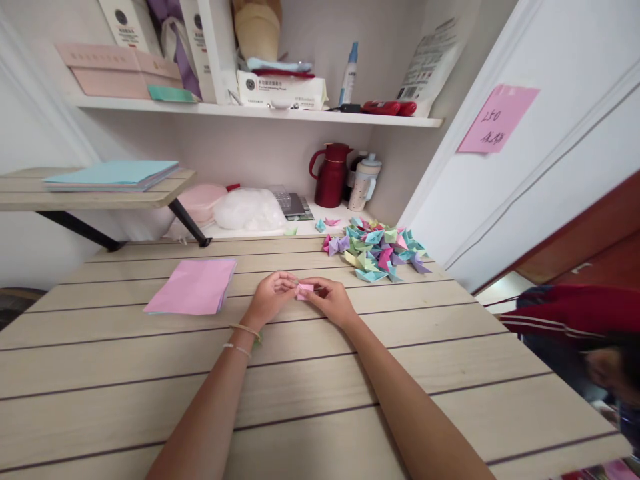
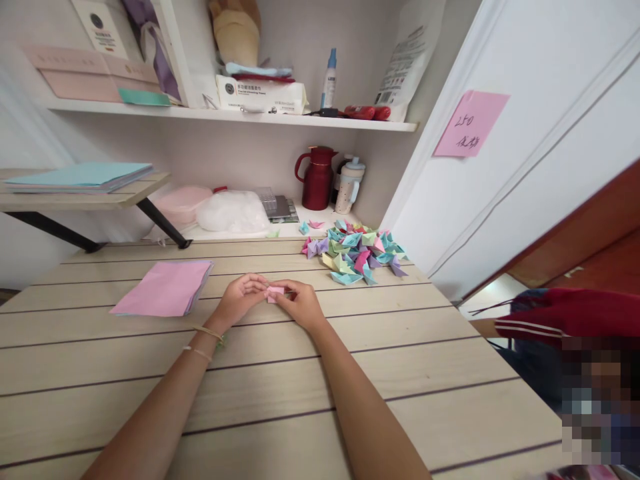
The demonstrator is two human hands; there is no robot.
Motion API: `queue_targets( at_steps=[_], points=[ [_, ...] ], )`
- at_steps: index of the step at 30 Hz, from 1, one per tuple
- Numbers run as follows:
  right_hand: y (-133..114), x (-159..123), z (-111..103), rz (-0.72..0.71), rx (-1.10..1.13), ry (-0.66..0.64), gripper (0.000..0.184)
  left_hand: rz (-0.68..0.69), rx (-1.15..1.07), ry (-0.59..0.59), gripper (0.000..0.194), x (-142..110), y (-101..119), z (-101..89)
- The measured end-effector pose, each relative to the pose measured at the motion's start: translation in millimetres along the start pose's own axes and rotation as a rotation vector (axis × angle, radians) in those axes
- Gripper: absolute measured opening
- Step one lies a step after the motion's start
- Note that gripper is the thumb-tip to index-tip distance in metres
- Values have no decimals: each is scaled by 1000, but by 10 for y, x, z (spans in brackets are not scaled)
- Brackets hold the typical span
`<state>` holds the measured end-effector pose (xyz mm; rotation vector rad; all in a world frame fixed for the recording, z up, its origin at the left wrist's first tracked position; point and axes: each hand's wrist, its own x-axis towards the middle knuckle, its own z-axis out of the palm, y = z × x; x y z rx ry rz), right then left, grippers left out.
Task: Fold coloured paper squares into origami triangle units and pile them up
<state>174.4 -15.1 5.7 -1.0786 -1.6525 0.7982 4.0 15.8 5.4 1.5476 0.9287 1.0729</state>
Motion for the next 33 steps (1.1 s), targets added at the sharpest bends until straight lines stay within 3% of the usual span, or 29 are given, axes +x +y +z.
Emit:
queue_targets(
  at_steps=[9,15,20,33],
  points=[
    [27,-9,5,-69,-128,55,20,81,93,8,18,-3,-44,20],
    [33,-12,29,15,60,62,22,109,173,42,20,-1,-7,18],
    [16,-17,36,50,160,58,24,143,208,-36,18,-22,39,17],
    [38,-10,4,-14,-80,109,14,195,283,33,17,-29,17,17]
  ],
)
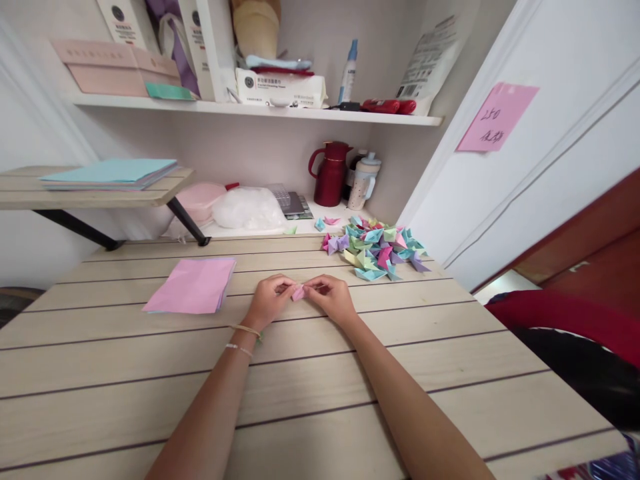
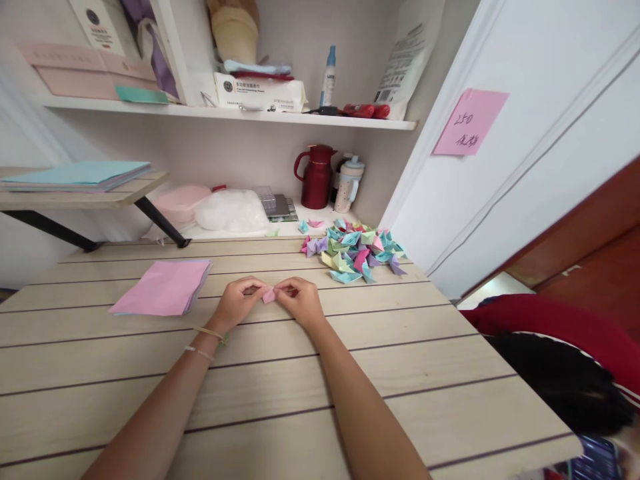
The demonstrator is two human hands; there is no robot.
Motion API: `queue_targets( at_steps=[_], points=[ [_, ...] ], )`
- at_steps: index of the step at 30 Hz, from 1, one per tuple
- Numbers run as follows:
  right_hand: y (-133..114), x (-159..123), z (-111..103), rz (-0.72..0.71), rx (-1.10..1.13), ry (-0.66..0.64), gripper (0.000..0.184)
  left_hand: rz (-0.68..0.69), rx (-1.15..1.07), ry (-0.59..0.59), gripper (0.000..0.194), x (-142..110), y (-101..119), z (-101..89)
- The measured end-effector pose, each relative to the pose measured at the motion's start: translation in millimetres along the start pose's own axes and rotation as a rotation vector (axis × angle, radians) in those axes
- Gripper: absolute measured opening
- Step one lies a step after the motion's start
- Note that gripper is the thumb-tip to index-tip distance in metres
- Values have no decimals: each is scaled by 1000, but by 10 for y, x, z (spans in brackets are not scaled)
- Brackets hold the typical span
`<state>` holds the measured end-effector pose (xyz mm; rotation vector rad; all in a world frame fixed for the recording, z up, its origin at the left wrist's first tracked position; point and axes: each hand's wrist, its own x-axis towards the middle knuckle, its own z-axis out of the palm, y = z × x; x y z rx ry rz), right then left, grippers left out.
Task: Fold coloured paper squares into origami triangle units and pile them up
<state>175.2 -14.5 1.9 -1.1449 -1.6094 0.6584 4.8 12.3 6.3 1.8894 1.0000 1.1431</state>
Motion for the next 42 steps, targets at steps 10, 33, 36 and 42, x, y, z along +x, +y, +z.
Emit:
queue_targets(
  at_steps=[10,33,36,42],
  points=[
    [-12,-6,22,19,-21,-23,9,-65,-51,18,15,0,11,12],
    [90,49,-8,183,328,49,15,-279,-443,-113,48,50,32,-86],
    [68,38,-5,168,280,-3,12,-284,-445,-122,48,48,11,-65],
    [35,18,4,117,114,-82,17,-290,-408,-98,36,38,15,-36]
  ],
)
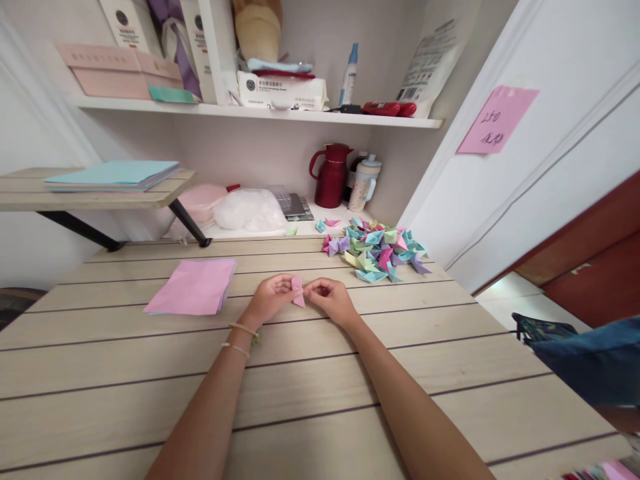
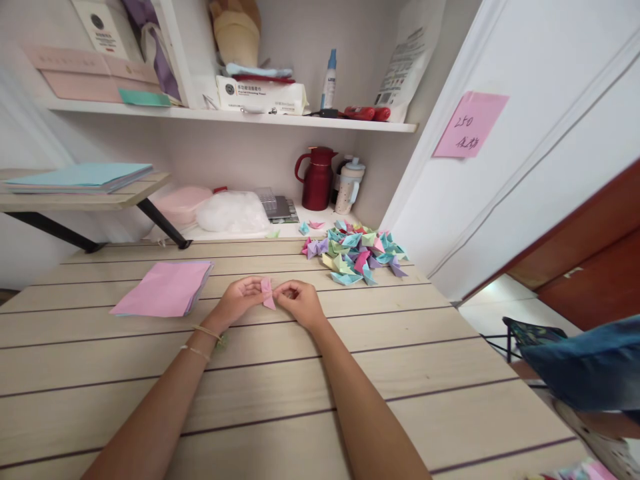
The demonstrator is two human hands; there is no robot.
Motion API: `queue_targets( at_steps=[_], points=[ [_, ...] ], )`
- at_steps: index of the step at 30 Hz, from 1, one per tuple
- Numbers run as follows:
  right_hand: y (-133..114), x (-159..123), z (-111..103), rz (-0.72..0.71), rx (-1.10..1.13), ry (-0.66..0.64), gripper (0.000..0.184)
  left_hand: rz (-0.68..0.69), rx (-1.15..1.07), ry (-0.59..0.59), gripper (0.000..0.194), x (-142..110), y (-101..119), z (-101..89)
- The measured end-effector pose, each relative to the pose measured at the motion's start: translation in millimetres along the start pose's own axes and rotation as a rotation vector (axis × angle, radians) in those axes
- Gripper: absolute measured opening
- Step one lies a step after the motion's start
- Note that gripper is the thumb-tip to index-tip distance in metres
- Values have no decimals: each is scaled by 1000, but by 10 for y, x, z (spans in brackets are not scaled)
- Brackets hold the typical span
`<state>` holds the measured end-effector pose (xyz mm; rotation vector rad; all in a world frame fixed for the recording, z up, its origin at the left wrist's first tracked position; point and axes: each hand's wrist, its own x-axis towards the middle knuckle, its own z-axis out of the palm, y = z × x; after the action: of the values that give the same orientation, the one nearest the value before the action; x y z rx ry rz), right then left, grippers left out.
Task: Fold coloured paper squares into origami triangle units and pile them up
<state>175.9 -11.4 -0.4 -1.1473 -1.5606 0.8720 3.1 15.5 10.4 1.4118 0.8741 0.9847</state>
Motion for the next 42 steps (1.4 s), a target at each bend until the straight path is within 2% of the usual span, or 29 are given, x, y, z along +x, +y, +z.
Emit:
queue_targets(
  at_steps=[3,7,11,17,24,28,31,37,39,42],
  points=[
    [-9,-10,18,-25,5,5,24,27,6,28,24,-3,6,0],
    [-9,-27,41,-17,-12,-48,38,42,-22,28,21,-5,6,-6],
    [-3,-24,39,3,-69,-98,29,44,-7,25,21,-2,-20,-4],
    [-40,-11,26,5,-18,-36,29,109,129,91,21,1,-33,-2],
    [-8,-17,32,3,-12,21,25,64,78,126,19,-16,6,16],
    [21,-3,36,-12,71,53,29,17,-20,170,26,15,-24,22],
    [28,1,29,-32,34,81,34,7,-123,160,37,41,-38,-2],
    [4,-4,28,-38,-21,89,25,-18,-183,191,59,54,-37,-74],
    [-2,2,16,-34,-27,150,26,-23,-178,188,63,50,-38,-87],
    [15,14,-50,-17,-114,367,29,-18,-160,198,61,37,-37,-95]
  ],
)
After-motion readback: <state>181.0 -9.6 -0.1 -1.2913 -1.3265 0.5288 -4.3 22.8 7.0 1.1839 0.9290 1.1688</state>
